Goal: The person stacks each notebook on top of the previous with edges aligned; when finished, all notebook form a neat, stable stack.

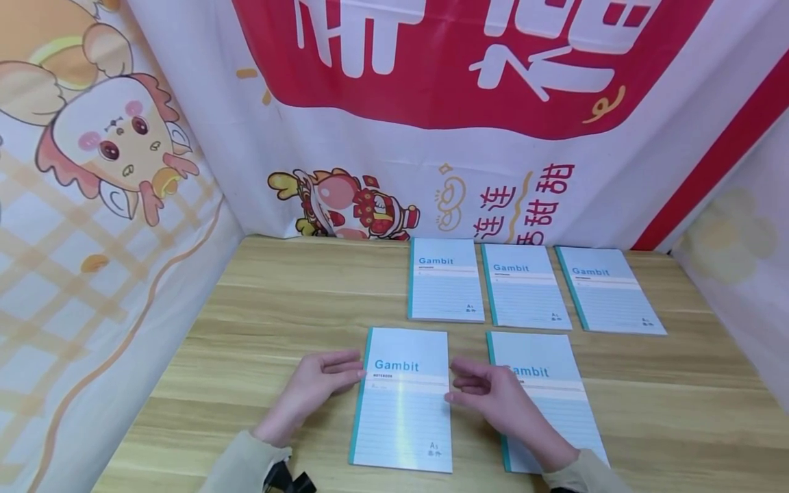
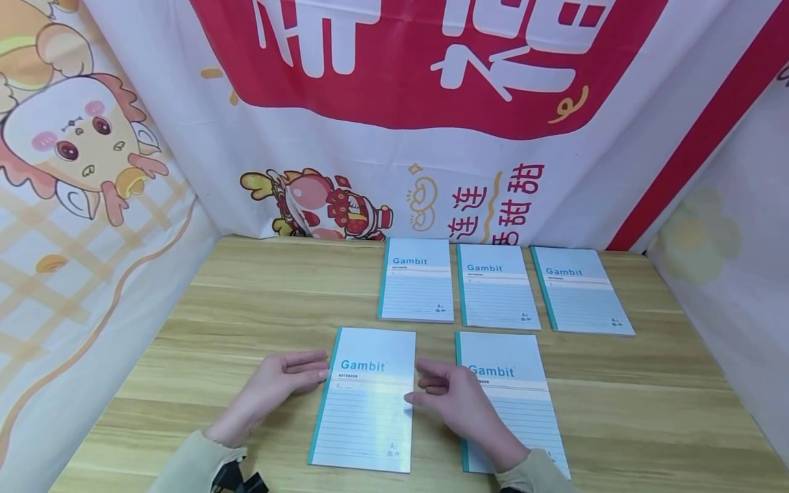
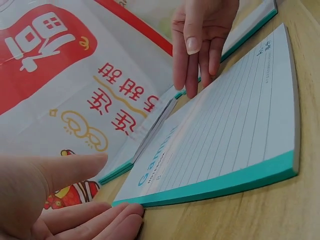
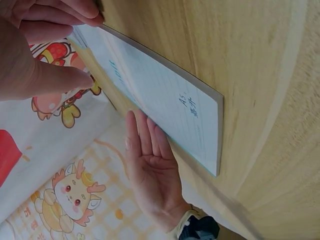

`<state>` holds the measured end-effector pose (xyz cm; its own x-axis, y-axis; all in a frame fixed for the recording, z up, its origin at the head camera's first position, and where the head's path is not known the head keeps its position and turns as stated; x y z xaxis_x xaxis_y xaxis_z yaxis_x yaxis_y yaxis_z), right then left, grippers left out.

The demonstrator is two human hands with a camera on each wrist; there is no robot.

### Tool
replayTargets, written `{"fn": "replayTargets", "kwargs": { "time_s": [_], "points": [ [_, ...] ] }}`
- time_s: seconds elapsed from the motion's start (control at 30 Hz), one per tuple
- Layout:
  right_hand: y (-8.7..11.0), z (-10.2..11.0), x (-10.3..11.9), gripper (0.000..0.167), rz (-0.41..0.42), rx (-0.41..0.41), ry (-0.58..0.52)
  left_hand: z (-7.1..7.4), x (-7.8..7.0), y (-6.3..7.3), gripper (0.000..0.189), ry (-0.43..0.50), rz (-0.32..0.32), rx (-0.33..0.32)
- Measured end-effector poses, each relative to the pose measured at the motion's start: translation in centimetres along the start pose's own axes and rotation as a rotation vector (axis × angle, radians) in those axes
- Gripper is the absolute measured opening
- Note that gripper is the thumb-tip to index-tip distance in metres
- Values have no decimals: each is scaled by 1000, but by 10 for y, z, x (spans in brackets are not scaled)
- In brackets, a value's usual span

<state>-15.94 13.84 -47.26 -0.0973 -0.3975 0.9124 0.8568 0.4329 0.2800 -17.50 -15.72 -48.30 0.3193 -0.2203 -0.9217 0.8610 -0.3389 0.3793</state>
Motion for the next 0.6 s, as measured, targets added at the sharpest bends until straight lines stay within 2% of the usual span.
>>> {"fn": "replayTargets", "kwargs": {
  "time_s": [0.23, 0.43, 0.6],
  "points": [
    [0, -5, -1, 60, 22, 16, -38, 0, 4, -1, 52, 96, -10, -23],
    [0, -5, -3, 59, 12, 3, -64, 1, 5, -4, 52, 104, -14, -39],
    [0, -4, -5, 59, 5, 5, -84, 1, 3, -6, 47, 102, -30, -24]
  ]
}}
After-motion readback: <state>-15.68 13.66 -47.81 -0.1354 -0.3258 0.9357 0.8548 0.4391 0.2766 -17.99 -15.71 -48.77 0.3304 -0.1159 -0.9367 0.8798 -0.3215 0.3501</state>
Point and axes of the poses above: each hand's wrist, its own y-axis away from the middle knuckle, its own z-axis out of the back of the hand, x = y × z, the point moved 7 cm from there along -y, towards the middle knuckle, and after that the axes turned 14 degrees about x, right-handed, at the moved point
